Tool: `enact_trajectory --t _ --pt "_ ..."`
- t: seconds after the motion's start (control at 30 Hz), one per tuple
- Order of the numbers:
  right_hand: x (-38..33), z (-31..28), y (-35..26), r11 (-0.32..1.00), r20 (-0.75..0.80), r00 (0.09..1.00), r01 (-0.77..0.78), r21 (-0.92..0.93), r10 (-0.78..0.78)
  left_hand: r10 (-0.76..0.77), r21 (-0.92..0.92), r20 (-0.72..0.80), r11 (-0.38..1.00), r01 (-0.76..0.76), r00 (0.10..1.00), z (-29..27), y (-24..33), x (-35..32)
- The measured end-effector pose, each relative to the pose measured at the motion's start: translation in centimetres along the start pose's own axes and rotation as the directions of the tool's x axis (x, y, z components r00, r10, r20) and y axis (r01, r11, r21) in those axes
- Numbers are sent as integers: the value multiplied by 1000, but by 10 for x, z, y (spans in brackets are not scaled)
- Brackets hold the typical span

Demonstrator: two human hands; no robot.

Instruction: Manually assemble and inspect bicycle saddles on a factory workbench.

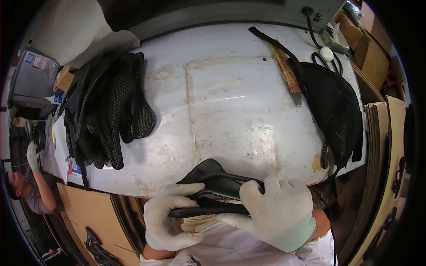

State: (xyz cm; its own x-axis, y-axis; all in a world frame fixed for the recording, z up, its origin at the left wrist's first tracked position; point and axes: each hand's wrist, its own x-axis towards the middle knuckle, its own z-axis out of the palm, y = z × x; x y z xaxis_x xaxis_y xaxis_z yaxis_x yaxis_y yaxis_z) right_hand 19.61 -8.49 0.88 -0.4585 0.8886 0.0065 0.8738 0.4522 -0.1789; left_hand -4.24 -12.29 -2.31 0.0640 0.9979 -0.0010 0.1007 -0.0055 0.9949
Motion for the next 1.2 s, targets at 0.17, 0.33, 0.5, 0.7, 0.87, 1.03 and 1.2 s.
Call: enact_trajectory --t 0.17,0.33,0.5,0.7,0.87,1.03,1.2 --pt "4 0 7 1000 31 999 17 -3 -16 17 8 195 1000 -19 981 -23 -16 10" --pt "3 3 7 999 33 999 2 34 -3 10 63 122 998 -18 992 -12 -9 8" --pt "5 1 9 1000 23 1000 7 16 -7 -119 3 -54 993 119 991 -1 -4 10" --pt "12 0 13 995 9 999 50 83 -51 -2 278 154 960 -42 988 -5 3 26" --pt "10 7 3 999 -23 999 -29 28 30 30 290 37 956 -40 999 4 3 22" --pt "11 10 9 1000 -45 999 25 19 -24 21 345 35 938 -32 999 7 9 23" --pt "8 9 6 1000 1 1000 5 -4 -5 57 347 40 936 -67 998 11 10 26"
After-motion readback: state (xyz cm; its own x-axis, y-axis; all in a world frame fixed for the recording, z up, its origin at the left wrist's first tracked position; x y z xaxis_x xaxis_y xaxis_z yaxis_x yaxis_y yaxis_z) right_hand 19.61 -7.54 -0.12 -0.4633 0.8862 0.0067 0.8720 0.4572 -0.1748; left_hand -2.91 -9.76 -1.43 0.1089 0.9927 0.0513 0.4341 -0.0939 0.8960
